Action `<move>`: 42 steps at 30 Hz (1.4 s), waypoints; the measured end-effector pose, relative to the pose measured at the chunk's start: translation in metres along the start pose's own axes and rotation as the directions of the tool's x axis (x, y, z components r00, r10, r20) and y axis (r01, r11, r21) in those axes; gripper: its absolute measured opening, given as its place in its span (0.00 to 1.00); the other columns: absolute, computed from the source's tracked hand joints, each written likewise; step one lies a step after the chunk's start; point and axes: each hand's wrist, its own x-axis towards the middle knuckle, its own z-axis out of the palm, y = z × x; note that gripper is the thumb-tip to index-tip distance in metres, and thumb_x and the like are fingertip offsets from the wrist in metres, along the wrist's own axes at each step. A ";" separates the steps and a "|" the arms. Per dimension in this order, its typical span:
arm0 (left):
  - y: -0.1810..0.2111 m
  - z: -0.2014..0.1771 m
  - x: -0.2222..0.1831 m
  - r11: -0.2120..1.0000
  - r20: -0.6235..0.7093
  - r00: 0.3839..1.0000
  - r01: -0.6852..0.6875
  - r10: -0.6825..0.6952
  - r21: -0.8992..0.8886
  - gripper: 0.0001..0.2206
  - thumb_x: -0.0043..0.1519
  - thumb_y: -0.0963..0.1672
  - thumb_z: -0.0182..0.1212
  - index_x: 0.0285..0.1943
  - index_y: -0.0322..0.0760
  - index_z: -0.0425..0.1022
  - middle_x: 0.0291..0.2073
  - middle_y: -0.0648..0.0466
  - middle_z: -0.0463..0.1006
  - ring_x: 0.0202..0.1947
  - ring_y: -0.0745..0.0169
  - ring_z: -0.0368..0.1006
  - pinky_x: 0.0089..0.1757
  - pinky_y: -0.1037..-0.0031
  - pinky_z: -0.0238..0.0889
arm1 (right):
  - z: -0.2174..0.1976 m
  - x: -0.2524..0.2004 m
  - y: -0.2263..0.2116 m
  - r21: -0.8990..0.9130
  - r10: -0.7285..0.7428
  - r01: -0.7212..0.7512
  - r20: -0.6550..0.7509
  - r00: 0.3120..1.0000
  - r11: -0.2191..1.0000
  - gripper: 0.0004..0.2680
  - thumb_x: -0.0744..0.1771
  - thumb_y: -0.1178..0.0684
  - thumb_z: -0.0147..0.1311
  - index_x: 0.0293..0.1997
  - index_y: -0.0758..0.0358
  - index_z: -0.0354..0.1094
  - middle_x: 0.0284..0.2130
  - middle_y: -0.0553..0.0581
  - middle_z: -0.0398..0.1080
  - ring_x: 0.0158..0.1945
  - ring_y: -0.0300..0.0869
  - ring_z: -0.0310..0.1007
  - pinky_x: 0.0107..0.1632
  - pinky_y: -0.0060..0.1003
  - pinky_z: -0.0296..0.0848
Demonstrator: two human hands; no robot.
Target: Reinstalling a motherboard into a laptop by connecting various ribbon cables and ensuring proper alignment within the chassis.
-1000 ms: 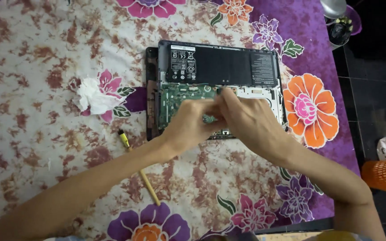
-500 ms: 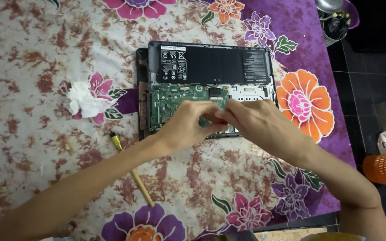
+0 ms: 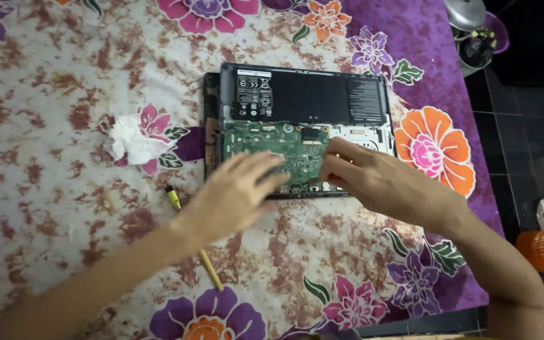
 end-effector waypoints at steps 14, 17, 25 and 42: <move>0.009 0.037 -0.025 0.962 -0.277 0.959 0.020 0.058 0.271 0.13 0.65 0.39 0.58 0.60 0.37 0.76 0.57 0.42 0.74 0.62 0.39 0.69 0.58 0.51 0.65 | 0.010 0.008 -0.002 0.010 -0.014 0.017 -0.204 0.979 1.000 0.03 0.68 0.55 0.57 0.38 0.55 0.67 0.21 0.48 0.69 0.22 0.43 0.75 0.27 0.36 0.75; 0.004 0.040 -0.025 0.965 -0.304 0.951 0.024 0.059 0.262 0.13 0.65 0.39 0.58 0.59 0.39 0.77 0.55 0.44 0.75 0.61 0.41 0.70 0.56 0.52 0.66 | -0.002 0.013 -0.005 0.049 -0.066 0.077 -0.207 0.976 0.996 0.03 0.68 0.57 0.55 0.38 0.57 0.64 0.27 0.52 0.69 0.27 0.48 0.77 0.31 0.39 0.76; 0.002 0.040 -0.026 0.968 -0.342 0.939 0.043 0.045 0.247 0.16 0.65 0.38 0.57 0.62 0.42 0.76 0.55 0.46 0.75 0.62 0.44 0.70 0.57 0.54 0.66 | 0.007 0.012 -0.002 0.114 -0.100 0.133 -0.257 0.961 0.984 0.02 0.69 0.58 0.54 0.39 0.59 0.66 0.27 0.53 0.64 0.26 0.48 0.74 0.31 0.37 0.76; 0.006 0.043 -0.026 0.978 -0.327 0.945 0.056 0.012 0.199 0.28 0.59 0.31 0.44 0.66 0.43 0.73 0.58 0.45 0.73 0.64 0.43 0.67 0.59 0.52 0.62 | -0.004 0.011 0.007 0.220 0.019 0.064 -0.354 0.935 0.973 0.02 0.66 0.64 0.59 0.37 0.63 0.72 0.22 0.55 0.67 0.23 0.45 0.73 0.31 0.36 0.75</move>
